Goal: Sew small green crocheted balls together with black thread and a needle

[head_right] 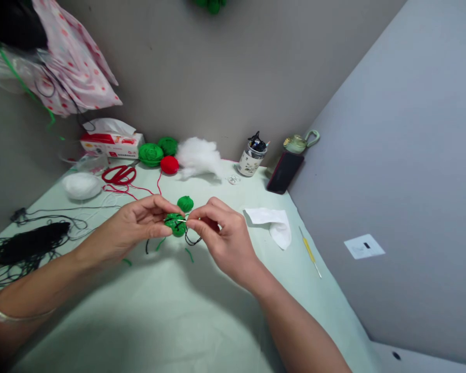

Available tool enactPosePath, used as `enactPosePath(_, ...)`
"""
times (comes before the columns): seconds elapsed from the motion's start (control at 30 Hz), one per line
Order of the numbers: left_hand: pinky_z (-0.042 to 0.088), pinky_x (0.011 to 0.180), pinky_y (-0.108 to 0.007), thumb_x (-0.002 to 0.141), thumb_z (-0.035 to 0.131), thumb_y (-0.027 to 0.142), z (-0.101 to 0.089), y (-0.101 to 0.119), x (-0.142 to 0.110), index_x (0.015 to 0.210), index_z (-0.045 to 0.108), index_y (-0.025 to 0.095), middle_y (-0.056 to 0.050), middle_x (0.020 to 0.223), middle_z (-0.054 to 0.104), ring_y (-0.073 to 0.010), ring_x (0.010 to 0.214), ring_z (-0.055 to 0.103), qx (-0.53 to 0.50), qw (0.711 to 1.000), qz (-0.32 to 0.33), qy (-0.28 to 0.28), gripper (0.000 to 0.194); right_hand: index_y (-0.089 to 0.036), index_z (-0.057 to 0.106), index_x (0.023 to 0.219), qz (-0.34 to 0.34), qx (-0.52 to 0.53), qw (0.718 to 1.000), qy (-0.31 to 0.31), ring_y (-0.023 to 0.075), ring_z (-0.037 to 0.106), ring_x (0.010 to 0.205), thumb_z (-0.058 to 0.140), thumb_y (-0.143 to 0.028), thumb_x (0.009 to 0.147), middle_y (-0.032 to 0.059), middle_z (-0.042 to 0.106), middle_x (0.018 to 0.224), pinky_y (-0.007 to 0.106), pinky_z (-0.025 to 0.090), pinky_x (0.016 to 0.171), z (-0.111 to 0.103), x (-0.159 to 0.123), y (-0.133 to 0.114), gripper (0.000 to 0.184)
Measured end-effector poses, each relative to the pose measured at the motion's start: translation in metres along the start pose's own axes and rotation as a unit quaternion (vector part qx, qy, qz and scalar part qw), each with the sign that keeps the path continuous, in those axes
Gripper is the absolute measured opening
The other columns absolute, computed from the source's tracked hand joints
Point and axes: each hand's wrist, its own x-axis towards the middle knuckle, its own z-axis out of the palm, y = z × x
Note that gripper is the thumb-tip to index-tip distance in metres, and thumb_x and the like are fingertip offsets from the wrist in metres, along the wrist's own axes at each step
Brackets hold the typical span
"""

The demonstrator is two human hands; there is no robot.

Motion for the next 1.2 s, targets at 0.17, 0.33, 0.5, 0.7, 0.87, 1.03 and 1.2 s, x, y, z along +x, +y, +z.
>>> enactPosePath(0.17,0.052,0.08,-0.028,0.072,0.085,0.026,0.0,0.001,-0.001,0.095,0.072,0.022,0.0,0.09,0.069,-0.0156,0.088,0.065,0.017,1.0,0.0,0.016,0.027,-0.019,0.068,0.08,-0.011,0.017,1.0,0.012,0.0101,0.047,0.061,0.065,-0.02,0.093,-0.0016,0.053,0.07,0.025,0.038,0.055,0.003,0.0,-0.002,0.013)
enactPosePath(0.33,0.054,0.086,-0.032,0.075,0.083,0.03,0.0,0.007,-0.003,0.1,0.074,0.023,-0.003,0.097,0.073,-0.0195,0.095,0.068,0.042,0.999,-0.011,0.002,0.027,-0.02,0.07,0.088,-0.04,0.0,0.999,-0.014,0.0096,0.048,0.063,0.064,-0.019,0.094,-0.0011,0.056,0.075,0.026,0.039,0.058,-0.006,0.0,0.0,0.009)
enactPosePath(0.5,0.053,0.088,-0.029,0.079,0.08,0.029,0.002,0.013,-0.006,0.104,0.076,0.024,-0.002,0.101,0.074,-0.0177,0.096,0.068,0.065,0.997,-0.025,-0.025,0.026,-0.019,0.07,0.089,-0.065,-0.036,0.995,-0.063,0.0095,0.048,0.064,0.062,-0.016,0.095,-0.0011,0.054,0.074,0.025,0.039,0.06,-0.023,0.001,-0.003,0.01)
enactPosePath(0.7,0.053,0.085,-0.026,0.081,0.078,0.028,0.004,0.016,-0.007,0.103,0.078,0.027,0.0,0.099,0.075,-0.015,0.092,0.068,0.069,0.996,-0.039,-0.033,0.023,-0.019,0.07,0.087,-0.052,-0.019,0.995,-0.08,0.0091,0.049,0.064,0.063,-0.018,0.095,-0.0014,0.054,0.072,0.025,0.038,0.059,-0.024,0.002,-0.004,0.011)
enactPosePath(0.87,0.053,0.083,-0.026,0.079,0.08,0.03,0.004,0.014,-0.006,0.102,0.079,0.028,0.0,0.097,0.076,-0.0158,0.091,0.069,0.052,0.998,-0.028,-0.026,0.022,-0.02,0.07,0.085,-0.018,0.039,0.997,-0.06,0.0088,0.05,0.064,0.066,-0.02,0.093,-0.002,0.056,0.073,0.024,0.038,0.058,-0.012,0.001,-0.001,0.01)
enactPosePath(1.03,0.053,0.083,-0.024,0.079,0.08,0.029,0.005,0.011,-0.007,0.102,0.078,0.027,0.001,0.096,0.075,-0.0147,0.091,0.069,0.047,0.999,-0.018,-0.018,0.023,-0.02,0.069,0.082,-0.004,0.056,0.998,-0.041,0.0089,0.049,0.064,0.068,-0.02,0.092,-0.0024,0.056,0.072,0.024,0.039,0.059,-0.007,0.001,-0.001,0.01)
enactPosePath(1.2,0.053,0.086,-0.025,0.082,0.076,0.028,0.007,0.012,-0.008,0.106,0.074,0.025,-0.001,0.103,0.074,-0.0152,0.096,0.068,0.058,0.998,0.02,0.02,0.024,-0.021,0.07,0.093,0.022,0.03,0.997,-0.061,0.0101,0.055,0.071,0.062,-0.021,0.096,-0.0001,0.061,0.083,0.025,0.043,0.063,-0.01,0.003,0.001,0.008)
